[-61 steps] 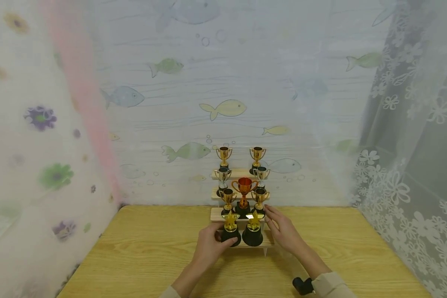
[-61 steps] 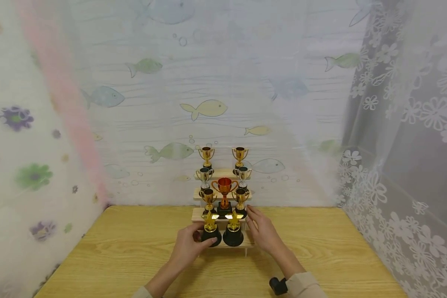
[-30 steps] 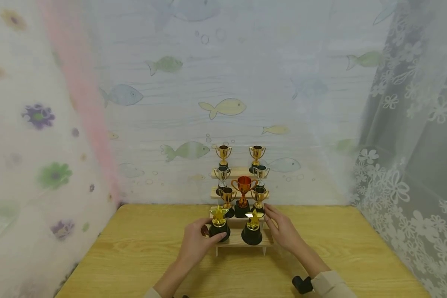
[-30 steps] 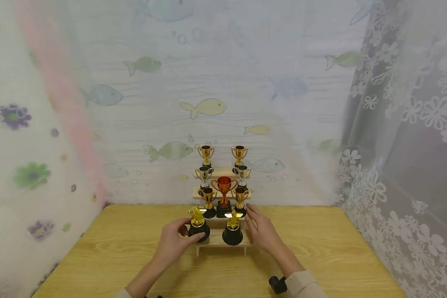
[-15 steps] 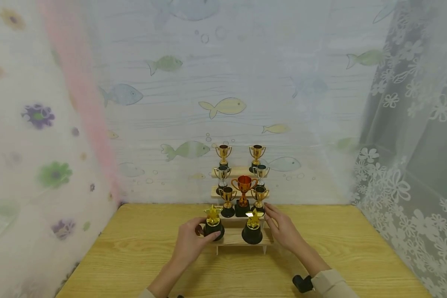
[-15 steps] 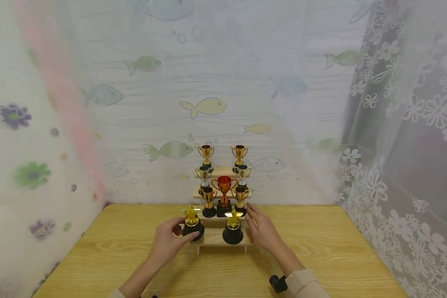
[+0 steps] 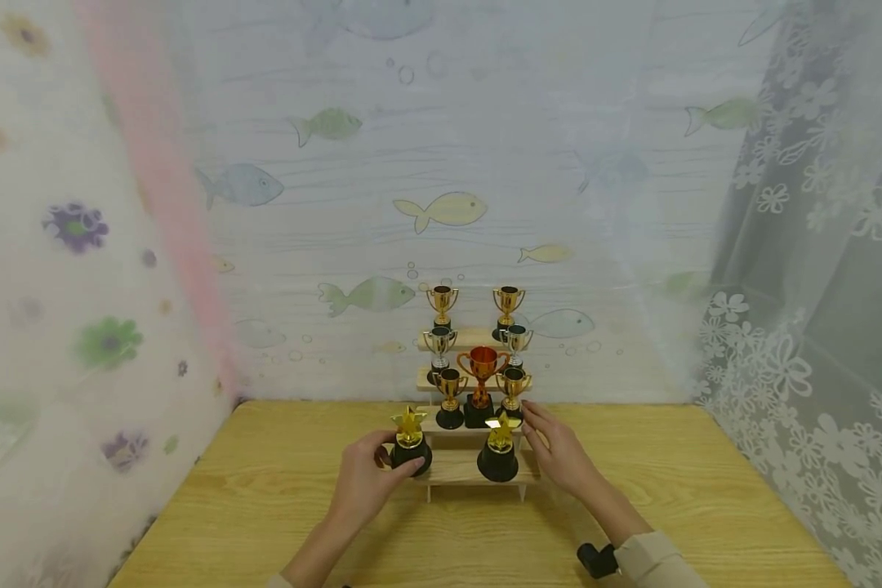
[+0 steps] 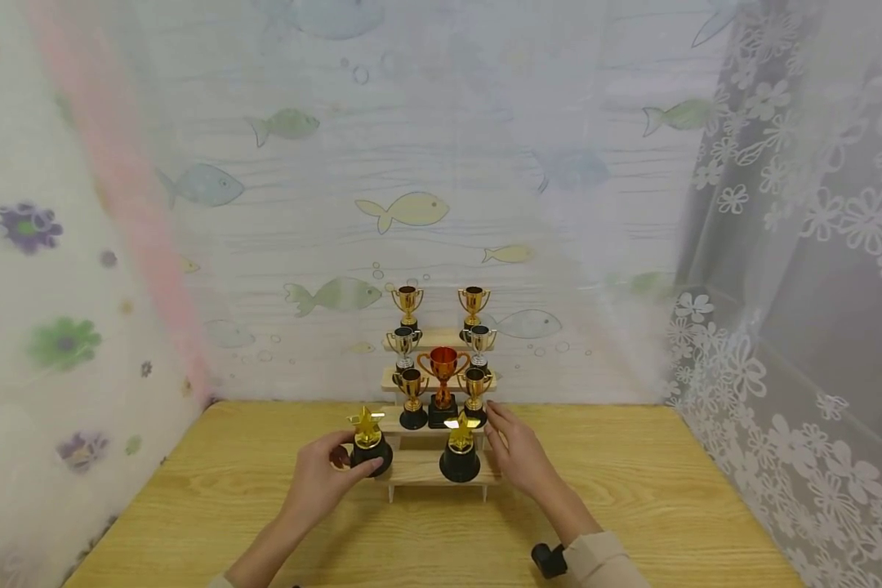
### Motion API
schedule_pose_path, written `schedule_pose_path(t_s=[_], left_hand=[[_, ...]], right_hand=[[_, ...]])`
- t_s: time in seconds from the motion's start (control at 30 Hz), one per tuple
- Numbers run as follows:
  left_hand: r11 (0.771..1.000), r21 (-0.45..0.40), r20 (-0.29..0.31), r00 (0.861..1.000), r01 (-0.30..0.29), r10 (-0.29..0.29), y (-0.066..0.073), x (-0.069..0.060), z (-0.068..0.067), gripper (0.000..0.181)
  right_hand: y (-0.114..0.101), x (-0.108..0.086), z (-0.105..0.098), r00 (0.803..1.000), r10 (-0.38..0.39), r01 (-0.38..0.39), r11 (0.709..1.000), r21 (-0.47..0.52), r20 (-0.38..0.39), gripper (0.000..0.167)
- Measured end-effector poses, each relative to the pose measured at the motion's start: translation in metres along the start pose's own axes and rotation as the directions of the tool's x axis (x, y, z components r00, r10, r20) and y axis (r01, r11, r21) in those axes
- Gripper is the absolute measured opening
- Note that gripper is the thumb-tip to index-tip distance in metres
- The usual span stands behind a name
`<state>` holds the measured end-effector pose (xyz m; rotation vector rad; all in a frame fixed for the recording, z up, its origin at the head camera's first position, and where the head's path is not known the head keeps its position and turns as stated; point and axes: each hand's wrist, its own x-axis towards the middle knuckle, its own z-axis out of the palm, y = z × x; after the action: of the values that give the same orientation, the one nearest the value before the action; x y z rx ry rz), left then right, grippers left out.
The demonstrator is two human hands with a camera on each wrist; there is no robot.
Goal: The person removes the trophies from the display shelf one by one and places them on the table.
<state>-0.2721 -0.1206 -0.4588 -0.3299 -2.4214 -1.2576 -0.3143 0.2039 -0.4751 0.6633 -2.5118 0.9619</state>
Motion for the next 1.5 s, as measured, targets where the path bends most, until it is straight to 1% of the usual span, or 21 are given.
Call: schedule_pose_path(t_s=[0.17, 0.3, 0.53, 0.73, 1.03, 1.23, 1.5], left_hand=[[1.000, 0.016, -0.005, 1.000, 0.025, -0.025, -0.005, 0.001, -0.004, 0.048], [0.999, 0.013, -0.004, 0.999, 0.045, -0.045, -0.008, 0.001, -0.007, 0.048], [0.998, 0.019, -0.006, 0.999, 0.054, -0.053, -0.014, 0.002, -0.010, 0.047], [0.997, 0.029, -0.005, 0.997, 0.071, -0.071, -0.022, 0.003, -0.012, 0.047], [0.994, 0.052, -0.024, 0.995, 0.097, -0.096, -0.030, 0.006, -0.018, 0.049], [0.995, 0.049, -0.033, 0.995, 0.091, -0.090, -0.035, 0.009, -0.021, 0.049], [0.993, 0.027, -0.027, 0.993, 0.115, -0.114, -0.046, 0.012, -0.027, 0.052]], right_hand=[[0.000, 0.000, 0.000, 1.000, -0.009, 0.009, 1.000, -0.004, -0.009, 0.044], [0.001, 0.000, 0.001, 1.000, -0.017, 0.017, 1.000, -0.006, -0.014, 0.043], [0.000, -0.001, 0.000, 1.000, -0.010, 0.010, 1.000, -0.004, -0.012, 0.044], [-0.001, -0.001, 0.000, 1.000, 0.000, 0.000, 1.000, 0.000, -0.009, 0.043], [-0.001, -0.001, 0.000, 1.000, 0.001, -0.001, 1.000, 0.000, -0.010, 0.043], [-0.003, 0.000, -0.002, 1.000, 0.014, -0.014, 1.000, 0.008, 0.001, 0.044], [-0.002, -0.001, -0.001, 1.000, 0.010, -0.010, 1.000, 0.010, 0.003, 0.044]])
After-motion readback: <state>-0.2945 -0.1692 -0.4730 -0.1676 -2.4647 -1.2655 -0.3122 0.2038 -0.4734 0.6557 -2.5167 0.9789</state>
